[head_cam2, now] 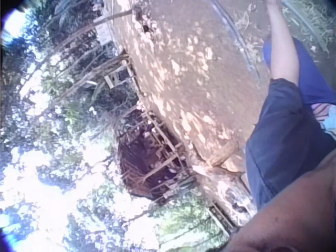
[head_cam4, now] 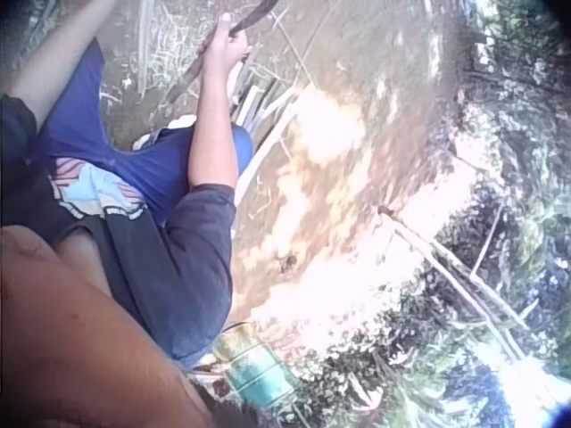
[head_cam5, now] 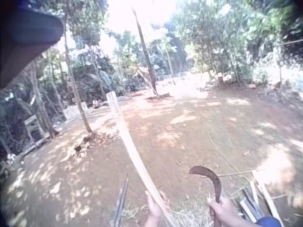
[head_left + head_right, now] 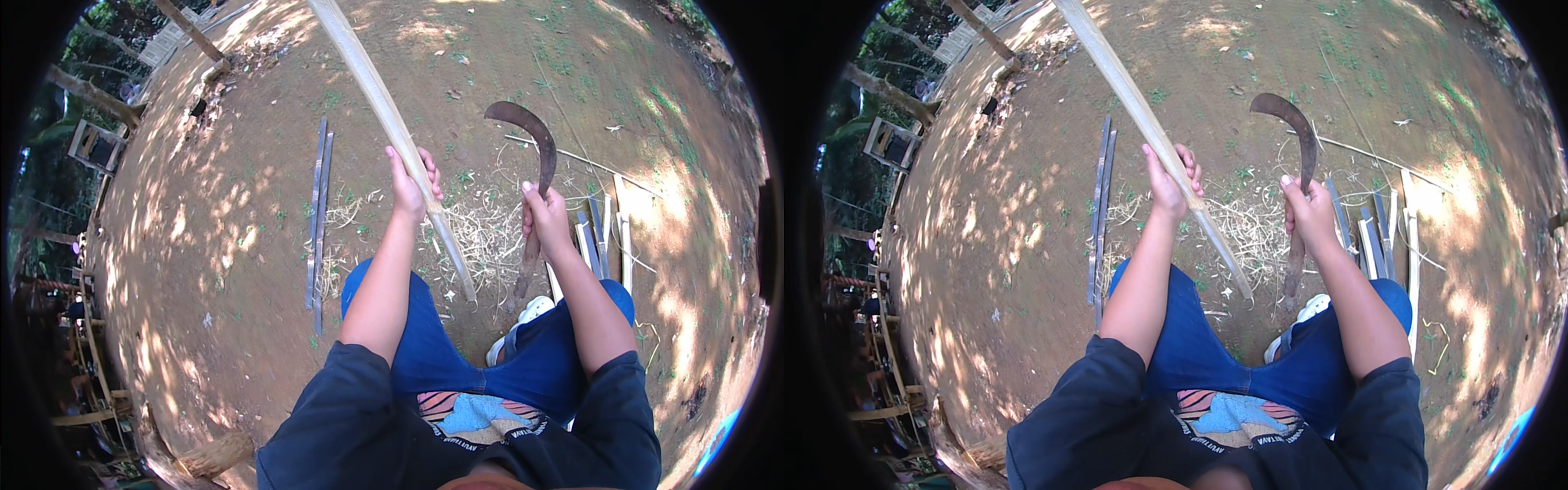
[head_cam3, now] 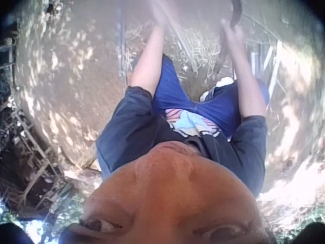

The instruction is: The person shaves a long strip of bamboo with a sickle while seated outdoors, removing thin layers of wood to smooth the surface.

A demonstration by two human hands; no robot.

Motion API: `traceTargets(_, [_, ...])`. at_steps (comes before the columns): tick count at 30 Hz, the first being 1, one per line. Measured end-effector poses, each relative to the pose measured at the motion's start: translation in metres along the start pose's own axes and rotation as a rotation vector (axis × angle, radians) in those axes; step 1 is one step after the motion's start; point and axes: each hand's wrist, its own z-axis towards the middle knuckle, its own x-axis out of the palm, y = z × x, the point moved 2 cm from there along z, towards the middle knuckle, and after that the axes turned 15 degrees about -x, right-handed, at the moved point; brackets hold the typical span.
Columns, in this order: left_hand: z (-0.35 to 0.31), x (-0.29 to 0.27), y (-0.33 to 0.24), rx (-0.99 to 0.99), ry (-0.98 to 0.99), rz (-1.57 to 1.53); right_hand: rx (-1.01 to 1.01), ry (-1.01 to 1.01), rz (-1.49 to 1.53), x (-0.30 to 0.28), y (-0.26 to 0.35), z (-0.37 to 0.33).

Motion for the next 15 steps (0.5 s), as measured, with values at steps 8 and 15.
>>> traceTargets(8, [-0.012, 0.010, 0.003, 0.052, -0.011, 0.026, -0.021, -0.030, -0.012, 0.002, 0.009, -0.001])
traceTargets(15, [-0.018, 0.006, 0.011, 0.098, 0.029, 0.081, -0.029, -0.055, 0.011, 0.001, 0.020, -0.004])
